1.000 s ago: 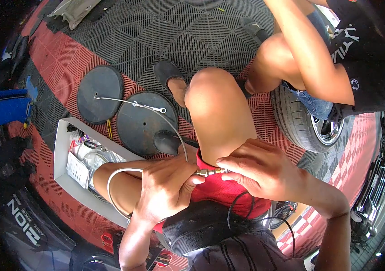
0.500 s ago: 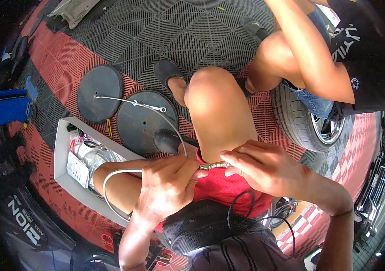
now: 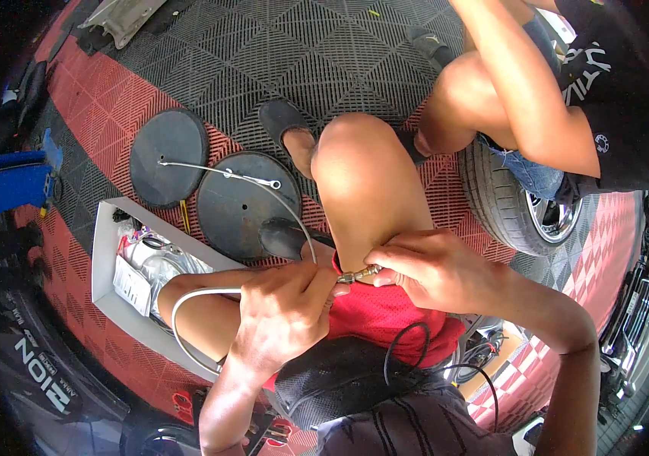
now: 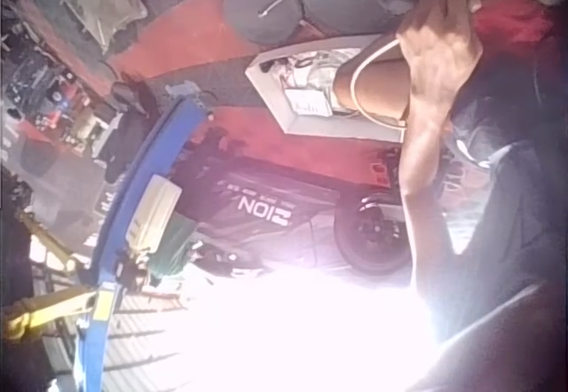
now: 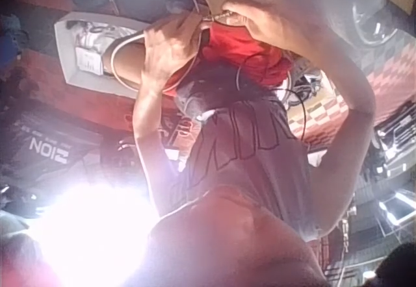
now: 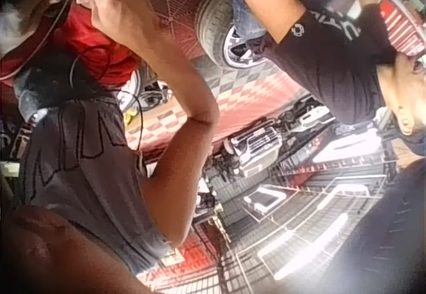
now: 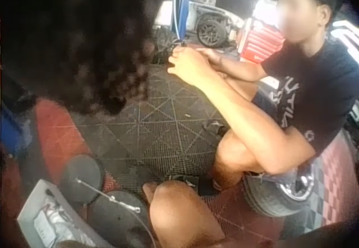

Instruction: The recorder is assembling or connecting components of a coaxial-style cable.

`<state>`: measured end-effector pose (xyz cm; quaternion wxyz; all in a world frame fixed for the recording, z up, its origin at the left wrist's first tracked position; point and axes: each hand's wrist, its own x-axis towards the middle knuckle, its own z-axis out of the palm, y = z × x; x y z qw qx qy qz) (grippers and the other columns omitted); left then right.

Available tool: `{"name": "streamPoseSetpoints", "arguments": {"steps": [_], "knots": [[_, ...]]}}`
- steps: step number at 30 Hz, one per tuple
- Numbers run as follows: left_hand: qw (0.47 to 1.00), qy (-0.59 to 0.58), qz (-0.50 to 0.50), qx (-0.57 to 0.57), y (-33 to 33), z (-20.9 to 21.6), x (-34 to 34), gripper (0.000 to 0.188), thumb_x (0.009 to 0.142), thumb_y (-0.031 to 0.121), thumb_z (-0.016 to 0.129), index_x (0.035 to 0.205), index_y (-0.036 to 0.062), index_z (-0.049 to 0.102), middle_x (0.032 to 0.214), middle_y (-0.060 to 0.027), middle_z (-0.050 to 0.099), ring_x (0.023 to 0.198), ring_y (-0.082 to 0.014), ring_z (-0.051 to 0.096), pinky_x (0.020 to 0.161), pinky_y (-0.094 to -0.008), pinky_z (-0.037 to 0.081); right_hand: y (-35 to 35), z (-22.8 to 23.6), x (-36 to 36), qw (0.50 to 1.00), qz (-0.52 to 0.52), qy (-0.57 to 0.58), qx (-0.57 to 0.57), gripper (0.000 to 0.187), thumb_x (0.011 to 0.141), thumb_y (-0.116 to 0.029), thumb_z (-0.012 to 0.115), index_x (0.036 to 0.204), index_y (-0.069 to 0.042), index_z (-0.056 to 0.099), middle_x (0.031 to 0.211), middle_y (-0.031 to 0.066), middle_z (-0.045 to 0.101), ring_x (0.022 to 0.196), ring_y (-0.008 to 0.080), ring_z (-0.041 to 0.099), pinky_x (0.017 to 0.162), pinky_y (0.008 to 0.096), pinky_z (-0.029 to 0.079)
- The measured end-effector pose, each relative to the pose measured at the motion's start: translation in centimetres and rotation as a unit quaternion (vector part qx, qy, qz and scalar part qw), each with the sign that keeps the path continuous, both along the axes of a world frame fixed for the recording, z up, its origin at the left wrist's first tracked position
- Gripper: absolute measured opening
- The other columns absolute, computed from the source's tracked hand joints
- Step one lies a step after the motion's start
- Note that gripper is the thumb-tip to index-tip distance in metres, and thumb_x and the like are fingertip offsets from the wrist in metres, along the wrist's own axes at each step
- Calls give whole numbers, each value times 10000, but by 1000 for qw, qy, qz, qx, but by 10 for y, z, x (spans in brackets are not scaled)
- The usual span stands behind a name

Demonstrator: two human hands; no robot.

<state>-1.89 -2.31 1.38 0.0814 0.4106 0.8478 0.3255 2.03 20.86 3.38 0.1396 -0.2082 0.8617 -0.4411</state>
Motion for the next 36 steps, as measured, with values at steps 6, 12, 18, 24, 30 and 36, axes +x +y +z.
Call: {"name": "streamPoseSetpoints", "arguments": {"steps": [6,12,18,24,30,36], "knots": [[1000,5,23,-18,3,-1,0,172,756,101,705,881,27,612,671,-58,539,585,-228,610,510,-349,490,-4,-7,-2,999,1,41,23,187,831,-58,658,979,29,582,809,169,630,736,353,646,655,450,523],[999,48,14,-22,5,-1,-1,161,665,55,672,760,69,542,668,-50,536,594,-215,616,517,-335,506,-2,-11,-4,1000,-10,3,-7,145,825,-67,664,923,16,597,783,165,615,720,365,635,640,467,503],[998,48,1,-42,7,1,0,170,638,54,662,758,77,545,671,-49,540,600,-215,620,527,-336,515,2,-12,-10,999,-20,-8,-30,126,825,-89,670,845,26,623,711,195,609,690,382,631,643,473,487],[998,39,-4,-40,9,0,0,115,780,115,700,819,64,604,656,-57,579,556,-233,615,483,-368,479,3,-11,-12,998,-23,-46,-37,150,823,-114,679,834,32,643,705,214,621,685,386,640,651,469,487],[999,40,3,-36,4,-5,8,139,783,95,690,758,79,555,638,-63,561,553,-238,611,482,-373,473,2,-17,-5,999,-24,-35,-22,178,848,-158,661,810,14,630,703,198,613,679,384,630,653,474,479],[997,77,17,-4,13,10,-7,148,791,100,670,716,103,542,603,-61,546,478,-257,569,443,-390,445,4,-22,-3,997,4,72,-31,174,816,-56,657,968,18,615,876,150,636,804,344,652,704,431,538]]}}
